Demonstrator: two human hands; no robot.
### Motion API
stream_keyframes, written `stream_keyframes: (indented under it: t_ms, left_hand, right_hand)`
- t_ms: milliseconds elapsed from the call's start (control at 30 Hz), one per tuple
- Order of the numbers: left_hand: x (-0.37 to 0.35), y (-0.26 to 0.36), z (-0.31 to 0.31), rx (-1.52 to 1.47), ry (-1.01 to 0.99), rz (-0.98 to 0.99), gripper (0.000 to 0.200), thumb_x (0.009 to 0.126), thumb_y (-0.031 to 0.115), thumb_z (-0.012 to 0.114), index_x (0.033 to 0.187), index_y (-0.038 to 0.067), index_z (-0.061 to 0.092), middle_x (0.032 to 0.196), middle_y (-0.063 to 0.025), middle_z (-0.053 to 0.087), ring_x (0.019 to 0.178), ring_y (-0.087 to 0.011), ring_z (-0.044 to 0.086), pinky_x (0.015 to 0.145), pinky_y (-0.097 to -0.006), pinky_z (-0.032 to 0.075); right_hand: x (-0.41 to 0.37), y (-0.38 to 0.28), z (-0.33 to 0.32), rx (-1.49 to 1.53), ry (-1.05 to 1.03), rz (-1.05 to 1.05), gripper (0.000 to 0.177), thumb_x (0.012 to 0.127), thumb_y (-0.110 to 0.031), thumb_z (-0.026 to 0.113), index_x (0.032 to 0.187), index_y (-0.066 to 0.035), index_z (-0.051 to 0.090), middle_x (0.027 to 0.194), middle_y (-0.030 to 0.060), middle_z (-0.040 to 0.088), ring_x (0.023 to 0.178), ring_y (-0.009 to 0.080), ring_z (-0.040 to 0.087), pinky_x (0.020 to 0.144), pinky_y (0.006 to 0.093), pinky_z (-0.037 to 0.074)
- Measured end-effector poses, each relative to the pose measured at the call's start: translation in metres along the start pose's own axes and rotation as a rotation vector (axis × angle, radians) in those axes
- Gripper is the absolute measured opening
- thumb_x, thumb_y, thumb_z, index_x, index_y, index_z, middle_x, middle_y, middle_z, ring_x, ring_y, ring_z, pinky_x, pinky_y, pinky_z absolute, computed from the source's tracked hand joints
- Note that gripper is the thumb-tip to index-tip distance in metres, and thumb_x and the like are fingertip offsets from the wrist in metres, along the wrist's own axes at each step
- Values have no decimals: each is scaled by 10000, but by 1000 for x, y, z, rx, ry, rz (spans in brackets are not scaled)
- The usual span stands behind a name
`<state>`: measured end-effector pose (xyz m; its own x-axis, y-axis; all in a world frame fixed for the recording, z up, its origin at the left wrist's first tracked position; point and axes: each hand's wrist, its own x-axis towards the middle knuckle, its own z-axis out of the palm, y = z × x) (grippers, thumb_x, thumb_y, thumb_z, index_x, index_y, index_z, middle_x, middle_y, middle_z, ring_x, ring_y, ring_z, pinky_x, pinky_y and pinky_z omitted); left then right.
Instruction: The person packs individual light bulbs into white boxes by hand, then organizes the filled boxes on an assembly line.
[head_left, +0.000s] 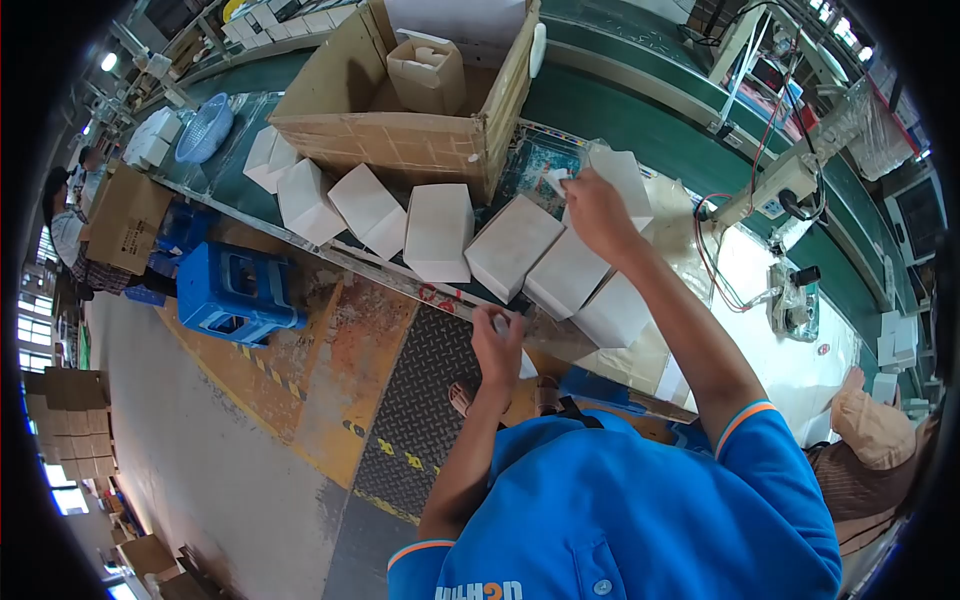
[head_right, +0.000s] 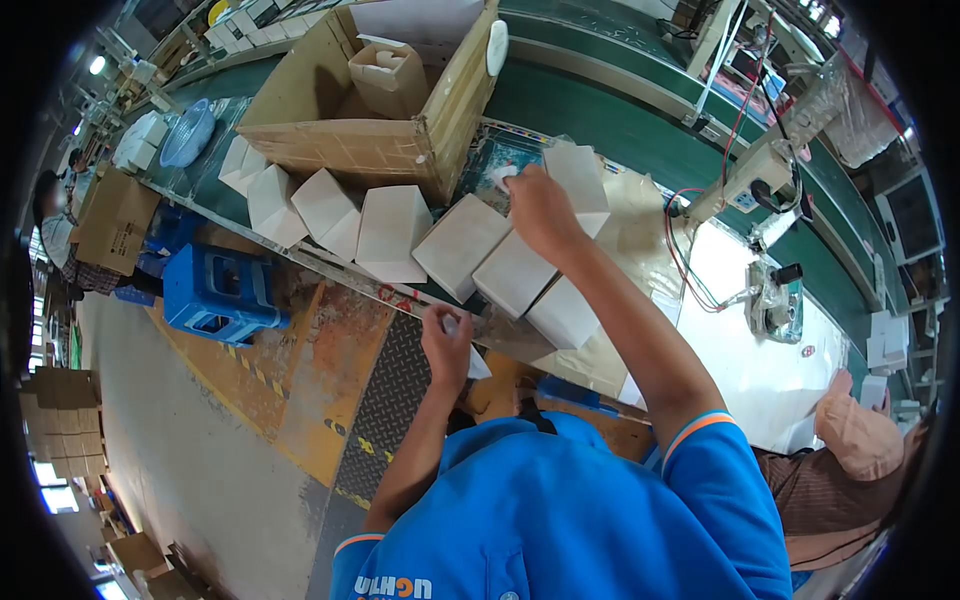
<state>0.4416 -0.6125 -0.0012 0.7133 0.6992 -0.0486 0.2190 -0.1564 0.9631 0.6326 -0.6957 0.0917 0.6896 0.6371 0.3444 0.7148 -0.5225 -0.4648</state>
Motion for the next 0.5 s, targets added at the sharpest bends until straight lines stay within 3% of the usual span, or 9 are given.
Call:
stream_keyframes:
  t_ms: [100,200,233,267,300,367,400,467,500]
  left_hand:
    - [27,3,0,114,-40,221,241,780,97,612,922,7,439,779,-147,548,720,-263,566,649,-349,438]
    - [33,-5,5,68,-86,79,279,778,126,634,926,3,432,828,-144,539,777,-264,554,692,-354,424]
    - [35,-12,9,16,-84,33,292,779,150,643,921,-1,438,853,-128,527,801,-241,539,723,-332,418]
    - [35,-39,18,134,60,461,263,791,150,630,901,8,439,819,-133,534,774,-262,556,688,-348,425]
    - [36,-35,18,131,56,463,263,791,150,630,901,8,439,819,-133,534,774,-262,556,688,-348,425]
    - [36,-29,15,117,-3,352,258,787,143,638,889,12,441,786,-132,541,725,-276,553,653,-354,426]
    - [34,-24,13,110,-29,291,255,785,139,642,883,14,441,770,-131,545,701,-284,551,635,-356,427]
    - [32,-19,9,97,-89,177,252,781,132,649,870,18,443,737,-130,553,652,-299,548,600,-361,428]
    - [33,-19,10,93,-87,178,252,781,132,649,870,18,443,737,-130,553,652,-299,548,600,-361,428]
  right_hand:
    - [-11,-27,26,-21,-35,-7,157,748,16,476,855,36,589,885,223,535,836,379,547,729,424,451]
    - [-33,-70,48,40,-62,-3,200,737,-14,492,915,11,581,890,199,526,861,362,539,753,426,443]
    - [-44,-89,58,124,-185,12,225,723,-24,506,934,-3,582,874,188,522,863,350,533,755,420,438]
    - [-52,-102,64,210,-307,26,253,709,-34,520,953,-17,584,859,176,518,864,338,527,758,413,433]
    - [-55,-108,60,207,-305,30,253,709,-34,520,953,-17,584,859,176,518,864,338,527,758,413,433]
    - [-55,-119,52,163,-351,-240,261,697,-57,538,953,-35,589,837,158,513,836,321,518,741,394,429]
    - [-41,-106,50,299,-124,-226,258,706,-43,531,957,-48,589,815,141,509,825,311,515,724,388,422]
    - [0,-75,27,111,89,-89,211,716,-26,521,913,-37,594,794,145,512,782,318,524,687,388,427]
    - [17,-54,19,25,61,-17,202,722,-3,507,896,-29,606,784,158,516,740,331,531,659,397,437]
